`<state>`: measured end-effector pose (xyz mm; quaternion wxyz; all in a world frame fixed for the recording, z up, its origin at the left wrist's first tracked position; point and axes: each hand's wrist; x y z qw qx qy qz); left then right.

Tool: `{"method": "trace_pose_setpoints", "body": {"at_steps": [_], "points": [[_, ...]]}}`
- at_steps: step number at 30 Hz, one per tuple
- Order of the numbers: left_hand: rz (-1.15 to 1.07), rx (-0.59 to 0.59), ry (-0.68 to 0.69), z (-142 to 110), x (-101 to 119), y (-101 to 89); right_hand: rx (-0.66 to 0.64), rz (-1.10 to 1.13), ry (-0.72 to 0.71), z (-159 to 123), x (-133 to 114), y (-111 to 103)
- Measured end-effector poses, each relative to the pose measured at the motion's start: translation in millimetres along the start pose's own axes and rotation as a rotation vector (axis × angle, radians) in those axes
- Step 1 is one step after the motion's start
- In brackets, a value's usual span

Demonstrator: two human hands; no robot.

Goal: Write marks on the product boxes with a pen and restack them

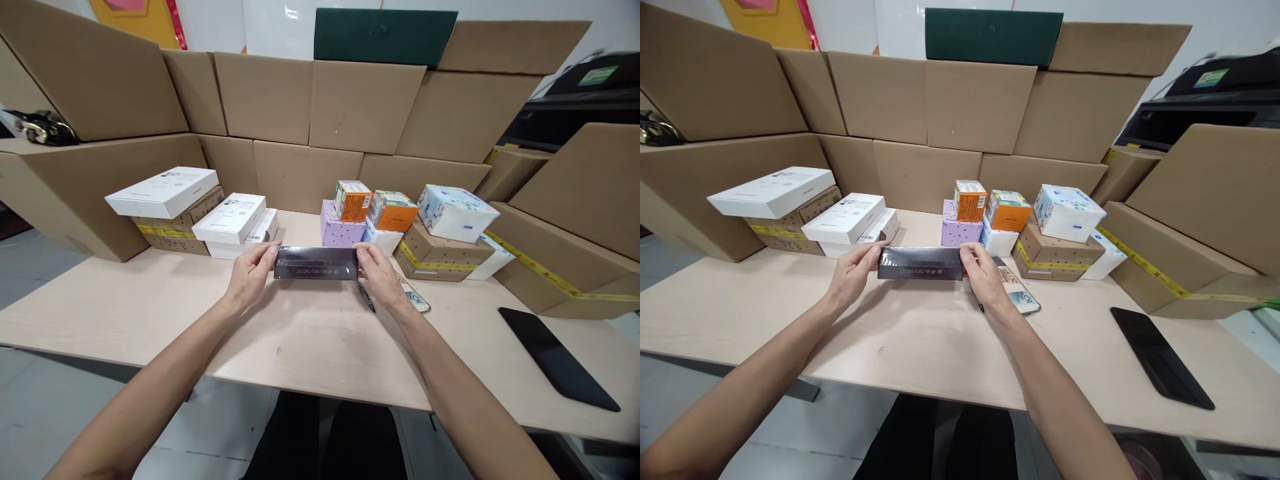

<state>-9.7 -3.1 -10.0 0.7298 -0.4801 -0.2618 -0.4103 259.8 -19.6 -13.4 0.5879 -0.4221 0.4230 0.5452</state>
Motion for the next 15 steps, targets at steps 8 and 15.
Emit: {"method": "trace_pose_setpoints", "body": {"at_steps": [8, 15], "points": [[-0.054, -0.032, -0.08, -3.2, 7.6, -2.6, -0.006, -0.099, 0.02, -4.3, -3.6, 0.1], [-0.098, -0.197, -0.374, 2.0, 11.5, -3.4, -0.025, -0.113, 0.117, -3.1, 1.5, 1.6]]}}
Point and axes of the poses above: each hand's wrist, its own z-axis towards the middle knuckle, its own y-axis out of the palm, x = y × z, and after that the axes turned 15 degrees about z, right-handed
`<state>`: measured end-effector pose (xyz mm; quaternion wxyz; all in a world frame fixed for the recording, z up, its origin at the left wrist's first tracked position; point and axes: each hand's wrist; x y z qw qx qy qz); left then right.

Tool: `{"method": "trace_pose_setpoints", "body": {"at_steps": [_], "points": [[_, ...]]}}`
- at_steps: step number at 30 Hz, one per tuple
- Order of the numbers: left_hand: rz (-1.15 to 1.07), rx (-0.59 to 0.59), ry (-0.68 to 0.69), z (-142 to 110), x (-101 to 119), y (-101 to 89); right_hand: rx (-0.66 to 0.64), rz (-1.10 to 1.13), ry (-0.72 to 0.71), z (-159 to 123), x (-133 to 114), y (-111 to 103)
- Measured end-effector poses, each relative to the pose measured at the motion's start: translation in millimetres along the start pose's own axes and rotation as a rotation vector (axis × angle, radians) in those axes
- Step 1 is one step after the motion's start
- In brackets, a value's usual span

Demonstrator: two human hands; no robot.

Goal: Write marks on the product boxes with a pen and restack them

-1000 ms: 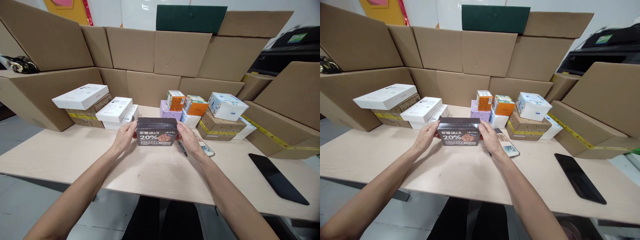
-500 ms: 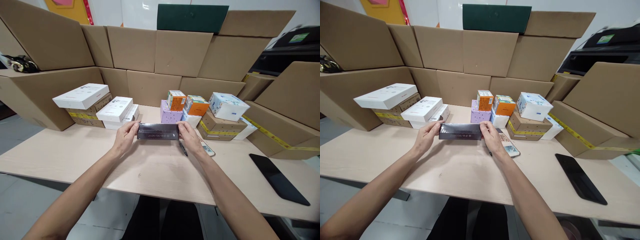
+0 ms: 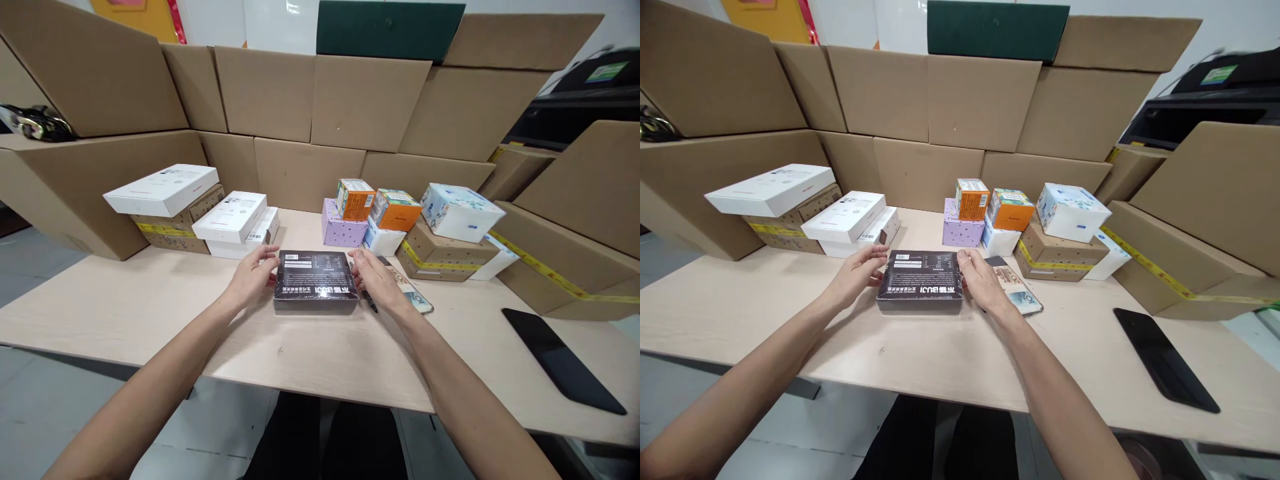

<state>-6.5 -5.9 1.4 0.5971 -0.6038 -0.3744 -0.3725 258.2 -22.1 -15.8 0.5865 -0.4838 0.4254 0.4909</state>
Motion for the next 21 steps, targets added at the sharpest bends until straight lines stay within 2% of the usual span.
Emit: {"method": "trace_pose_setpoints", "body": {"at_steps": [3, 6, 9, 11, 15, 19, 21], "points": [[0.026, -0.032, -0.046, 2.9, -1.3, -0.3, 0.008, 0.019, 0.055, -0.6, -1.5, 1.6], [0.064, -0.116, -0.096, 4.5, -5.0, 0.7, 0.013, -0.089, 0.076, -2.4, -5.3, 3.0], [0.107, -0.221, -0.046, 5.8, -9.9, 3.0, -0.052, -0.222, 0.075, -4.0, -6.8, 5.3], [0.094, -0.243, -0.025, 6.2, -11.4, 4.8, -0.101, -0.287, 0.077, -4.3, -5.7, 7.1], [-0.09, -0.158, 0.007, 4.8, -8.5, 7.3, -0.062, -0.27, -0.007, -2.7, -1.1, 8.6], [-0.188, 0.019, 0.168, 3.2, -5.8, 6.1, 0.0, -0.031, -0.149, -0.9, 2.1, 8.3], [-0.218, 0.069, 0.259, 2.4, -6.2, 5.0, 0.014, 0.093, -0.203, -0.6, 3.1, 8.4]]}}
Point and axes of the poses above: each hand's wrist, its own z-axis towards the middle knuckle, its own y-axis out of the palm, x = y × z, and after that the axes turned 15 degrees about z, right-handed
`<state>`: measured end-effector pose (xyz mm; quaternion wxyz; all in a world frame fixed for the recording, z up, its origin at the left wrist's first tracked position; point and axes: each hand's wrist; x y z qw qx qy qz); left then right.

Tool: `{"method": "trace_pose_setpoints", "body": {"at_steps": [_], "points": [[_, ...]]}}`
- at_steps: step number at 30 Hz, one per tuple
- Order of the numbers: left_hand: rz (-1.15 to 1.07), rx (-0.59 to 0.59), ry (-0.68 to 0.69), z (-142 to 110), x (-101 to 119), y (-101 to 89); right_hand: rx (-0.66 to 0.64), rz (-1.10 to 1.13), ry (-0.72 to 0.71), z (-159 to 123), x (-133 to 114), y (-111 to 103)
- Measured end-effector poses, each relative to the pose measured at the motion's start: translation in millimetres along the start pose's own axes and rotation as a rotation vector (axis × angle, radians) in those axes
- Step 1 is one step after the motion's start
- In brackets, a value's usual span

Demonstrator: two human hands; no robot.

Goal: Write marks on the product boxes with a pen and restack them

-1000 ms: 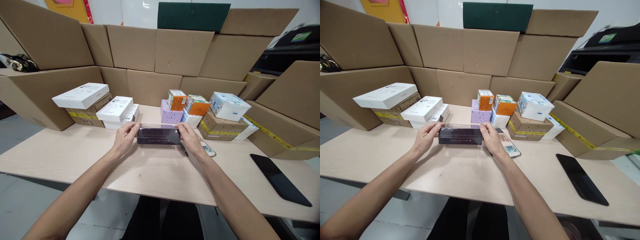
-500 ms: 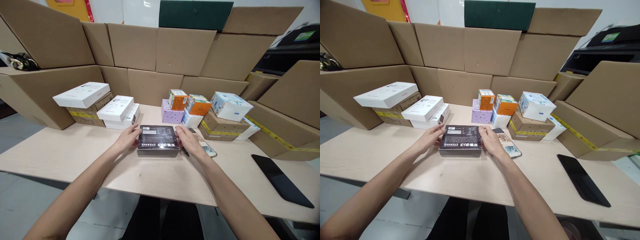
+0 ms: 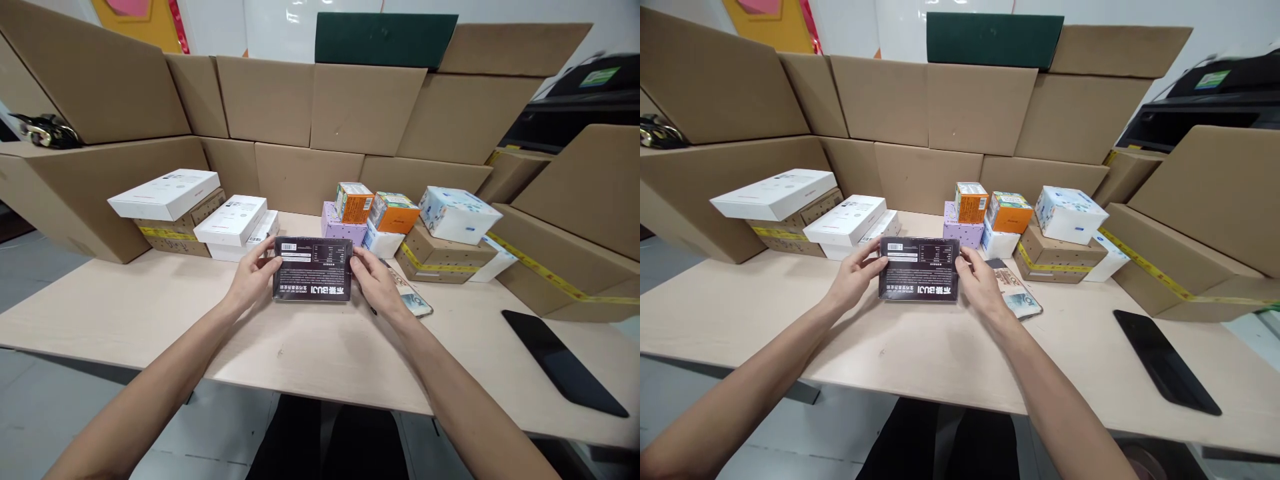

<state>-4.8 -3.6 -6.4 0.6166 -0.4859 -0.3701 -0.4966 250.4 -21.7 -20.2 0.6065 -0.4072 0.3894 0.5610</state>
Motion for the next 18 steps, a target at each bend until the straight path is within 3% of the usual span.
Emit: {"method": "trace_pose_setpoints", "body": {"at_steps": [9, 18], "points": [[-0.041, 0.065, 0.197, -5.3, -3.6, 4.7, 0.098, 0.078, -0.078, -0.6, 3.9, -1.7], [0.086, 0.025, 0.292, -5.1, -8.9, 0.1, 0.145, 0.105, -0.074, -0.1, -0.3, -1.9]]}}
Point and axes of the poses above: each hand's wrist, its own z-axis towards the middle knuckle, its own y-axis out of the palm, x = y × z, and after that the axes turned 15 degrees about z, right-handed
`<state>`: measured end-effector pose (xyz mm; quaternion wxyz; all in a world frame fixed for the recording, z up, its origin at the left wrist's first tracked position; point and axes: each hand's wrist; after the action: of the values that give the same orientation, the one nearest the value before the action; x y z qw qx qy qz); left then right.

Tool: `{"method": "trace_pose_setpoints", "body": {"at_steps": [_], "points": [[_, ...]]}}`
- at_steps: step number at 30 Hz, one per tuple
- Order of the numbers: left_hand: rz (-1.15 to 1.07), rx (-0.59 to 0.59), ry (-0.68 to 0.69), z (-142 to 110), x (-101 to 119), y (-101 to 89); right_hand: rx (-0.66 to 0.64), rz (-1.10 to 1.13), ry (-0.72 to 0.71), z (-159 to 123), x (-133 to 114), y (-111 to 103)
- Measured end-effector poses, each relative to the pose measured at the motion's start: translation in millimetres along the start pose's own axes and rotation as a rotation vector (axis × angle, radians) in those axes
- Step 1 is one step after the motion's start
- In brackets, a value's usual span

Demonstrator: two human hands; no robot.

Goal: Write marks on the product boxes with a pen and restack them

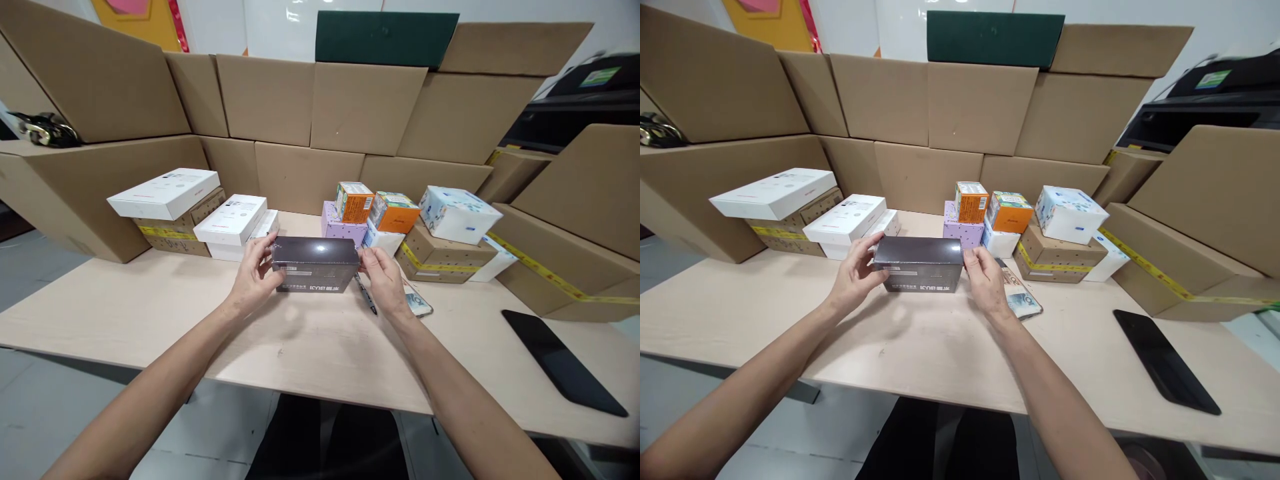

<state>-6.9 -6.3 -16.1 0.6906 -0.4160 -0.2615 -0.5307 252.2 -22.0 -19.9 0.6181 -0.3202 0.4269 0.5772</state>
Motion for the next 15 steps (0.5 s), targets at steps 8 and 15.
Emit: {"method": "trace_pose_setpoints", "body": {"at_steps": [8, 15], "points": [[-0.028, -0.122, 0.021, 0.9, 3.9, -2.8, -0.074, -0.54, 0.161, 9.6, -10.8, -17.6], [0.054, -0.08, 0.181, -2.6, -0.9, 4.9, -0.315, -1.097, 0.236, -1.4, -8.5, -23.0]]}}
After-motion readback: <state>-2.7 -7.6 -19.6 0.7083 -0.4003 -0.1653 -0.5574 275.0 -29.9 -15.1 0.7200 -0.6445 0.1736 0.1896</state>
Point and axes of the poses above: each hand's wrist, its own z-axis towards the middle knuckle, its own y-axis out of the palm, x = y × z, and after that the axes turned 15 degrees about z, right-handed
